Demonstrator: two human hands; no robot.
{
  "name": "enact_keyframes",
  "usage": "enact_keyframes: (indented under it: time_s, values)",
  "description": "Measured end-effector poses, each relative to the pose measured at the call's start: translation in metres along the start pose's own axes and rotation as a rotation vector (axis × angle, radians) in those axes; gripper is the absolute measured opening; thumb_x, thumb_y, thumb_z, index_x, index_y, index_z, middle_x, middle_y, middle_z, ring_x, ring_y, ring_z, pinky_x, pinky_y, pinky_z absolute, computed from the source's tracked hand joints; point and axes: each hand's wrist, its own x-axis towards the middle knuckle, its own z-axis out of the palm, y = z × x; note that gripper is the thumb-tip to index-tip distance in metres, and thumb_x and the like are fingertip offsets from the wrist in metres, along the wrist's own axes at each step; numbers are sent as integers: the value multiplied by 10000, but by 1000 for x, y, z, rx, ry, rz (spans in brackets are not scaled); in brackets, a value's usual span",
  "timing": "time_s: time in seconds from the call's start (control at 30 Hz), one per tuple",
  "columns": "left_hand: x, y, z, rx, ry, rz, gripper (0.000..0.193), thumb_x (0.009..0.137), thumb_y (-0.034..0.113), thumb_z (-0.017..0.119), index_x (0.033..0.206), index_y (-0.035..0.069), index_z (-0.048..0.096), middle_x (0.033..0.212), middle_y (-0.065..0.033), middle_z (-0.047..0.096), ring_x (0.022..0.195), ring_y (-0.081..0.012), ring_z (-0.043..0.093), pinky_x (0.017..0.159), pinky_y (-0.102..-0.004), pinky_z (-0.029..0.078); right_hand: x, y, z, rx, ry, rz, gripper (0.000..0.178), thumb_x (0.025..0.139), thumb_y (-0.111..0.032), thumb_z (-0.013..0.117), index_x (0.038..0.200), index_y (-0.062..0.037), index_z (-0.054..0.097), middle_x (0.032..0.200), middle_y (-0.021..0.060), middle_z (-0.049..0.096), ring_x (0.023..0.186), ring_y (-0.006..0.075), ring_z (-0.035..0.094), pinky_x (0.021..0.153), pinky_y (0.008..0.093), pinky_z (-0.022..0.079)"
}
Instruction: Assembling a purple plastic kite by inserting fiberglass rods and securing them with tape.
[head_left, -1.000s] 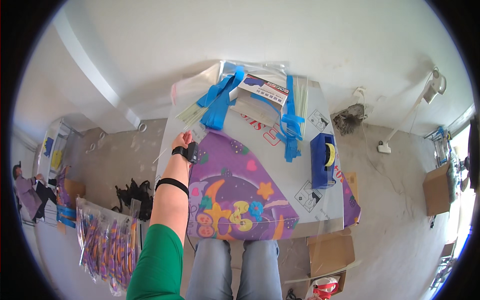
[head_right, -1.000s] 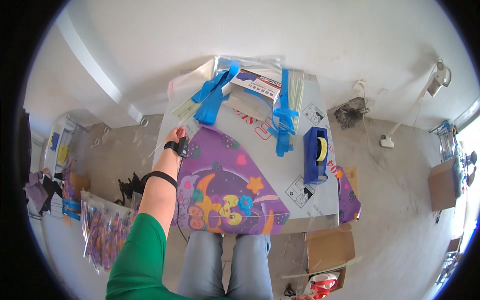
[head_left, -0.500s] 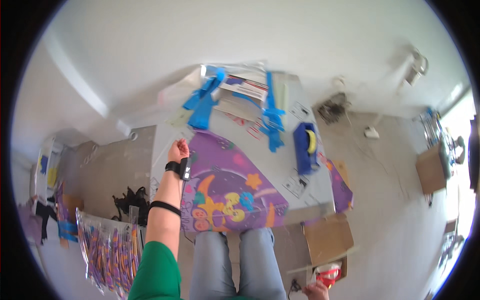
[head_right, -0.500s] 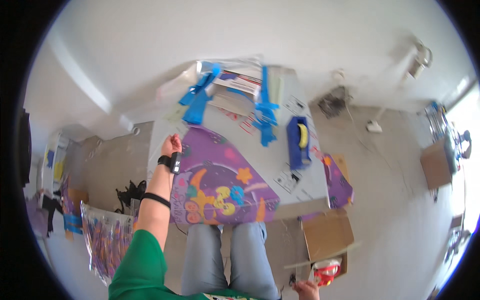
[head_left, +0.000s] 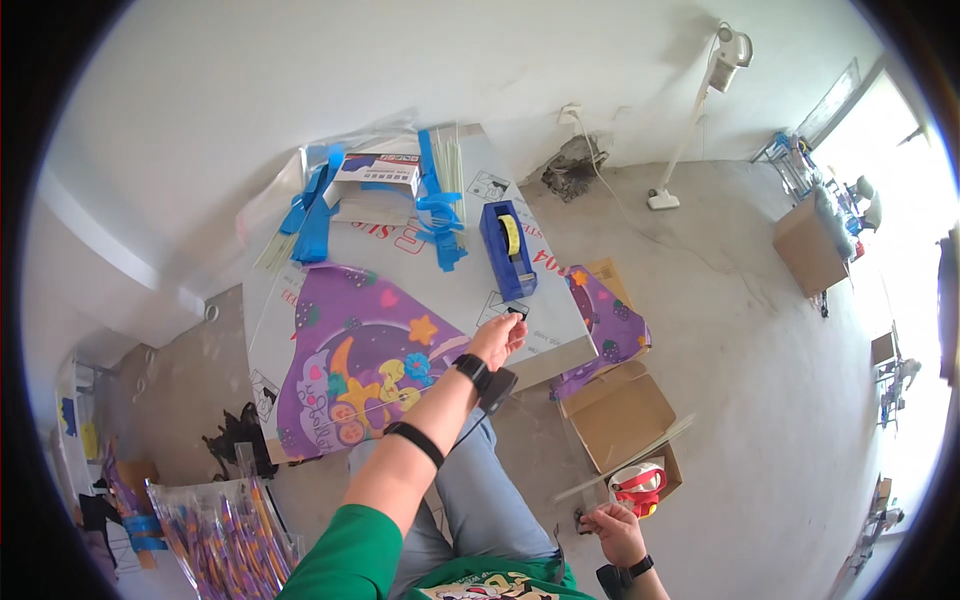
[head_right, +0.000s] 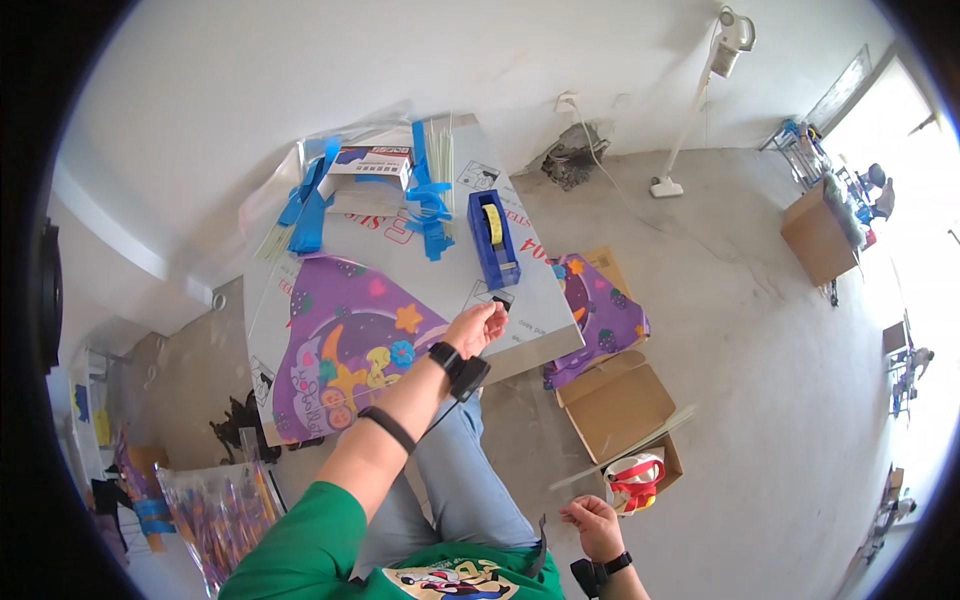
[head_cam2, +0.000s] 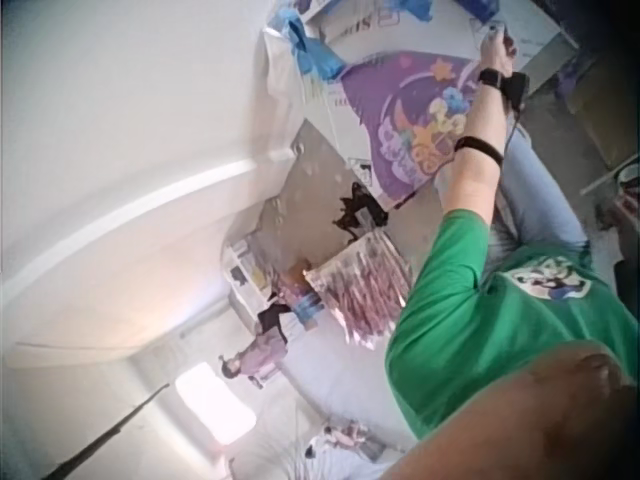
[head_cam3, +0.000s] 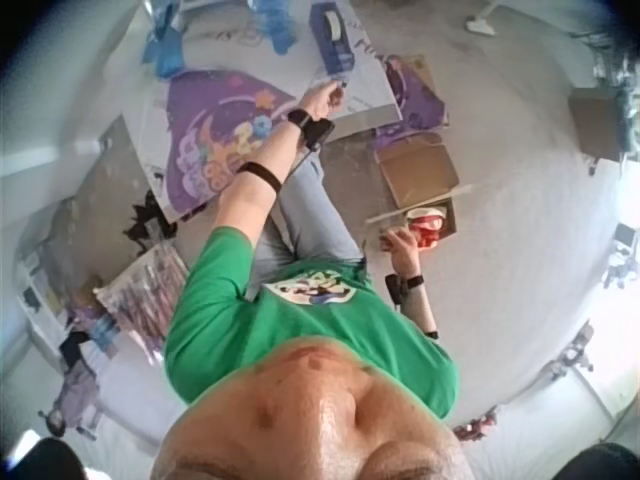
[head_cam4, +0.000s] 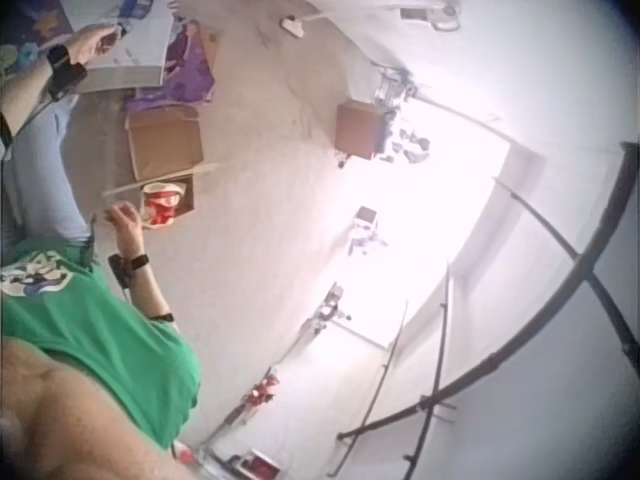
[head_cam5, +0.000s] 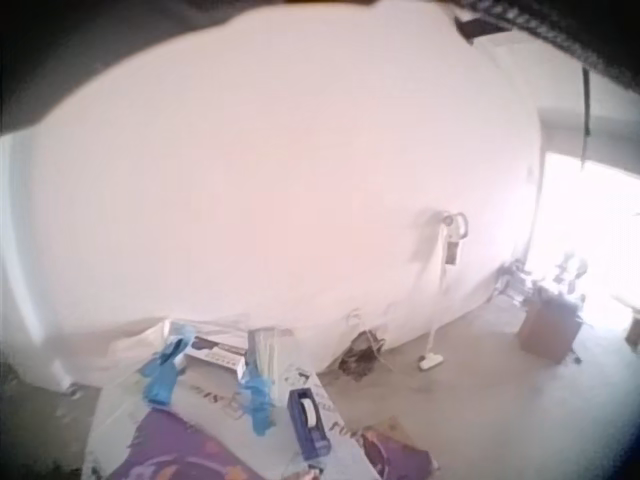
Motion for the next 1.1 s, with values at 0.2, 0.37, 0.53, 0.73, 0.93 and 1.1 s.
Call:
enact_keyframes:
  time_s: [0.2, 0.37, 0.53, 0.73, 0.93, 1.1]
  values:
    - [71, 10, 7, -181, 223, 75, 231, 926, 295, 542, 971, 70, 572, 889, -53, 634, 833, -185, 612, 762, -338, 486, -14, -14, 8, -9, 2, -79, 64, 875, -51, 579, 853, 9, 575, 833, 71, 617, 790, 168, 613, 750, 272, 481]
    - [79, 15, 27, -235, 185, 25, 248, 922, 305, 539, 903, 60, 566, 809, -48, 623, 735, -162, 602, 682, -308, 485, -11, -12, -3, -48, -74, -139, 51, 860, -31, 583, 828, 4, 566, 835, 74, 605, 839, 177, 598, 806, 286, 457]
    - [83, 21, 20, -333, 156, 2, 235, 904, 254, 576, 906, 19, 563, 843, -90, 625, 762, -207, 621, 693, -323, 523, -18, -3, -21, -64, -46, -125, 52, 844, -28, 594, 813, -3, 559, 860, 80, 611, 836, 169, 585, 817, 287, 444]
    - [79, 19, 21, -272, 154, 36, 140, 867, 199, 625, 852, 65, 587, 772, -41, 635, 699, -143, 608, 655, -269, 496, -32, 22, -44, -327, 88, -86, 88, 810, -34, 599, 744, -69, 552, 774, 43, 584, 736, 181, 569, 647, 314, 468]
    - [76, 11, 22, 15, 231, 187, 145, 855, 198, 646, 820, 66, 597, 724, -13, 619, 596, -107, 569, 583, -249, 473, -23, 38, -64, -170, 54, -13, 73, 837, -47, 627, 815, -10, 568, 870, 72, 627, 826, 132, 572, 794, 250, 445]
    - [88, -3, 19, 665, 468, 488, 155, 848, 155, 640, 821, 5, 616, 676, -7, 595, 574, -72, 519, 542, -215, 428, -15, 57, -74, -325, 102, -51, 84, 835, -58, 644, 810, -15, 577, 790, 35, 623, 743, 97, 565, 715, 221, 454]
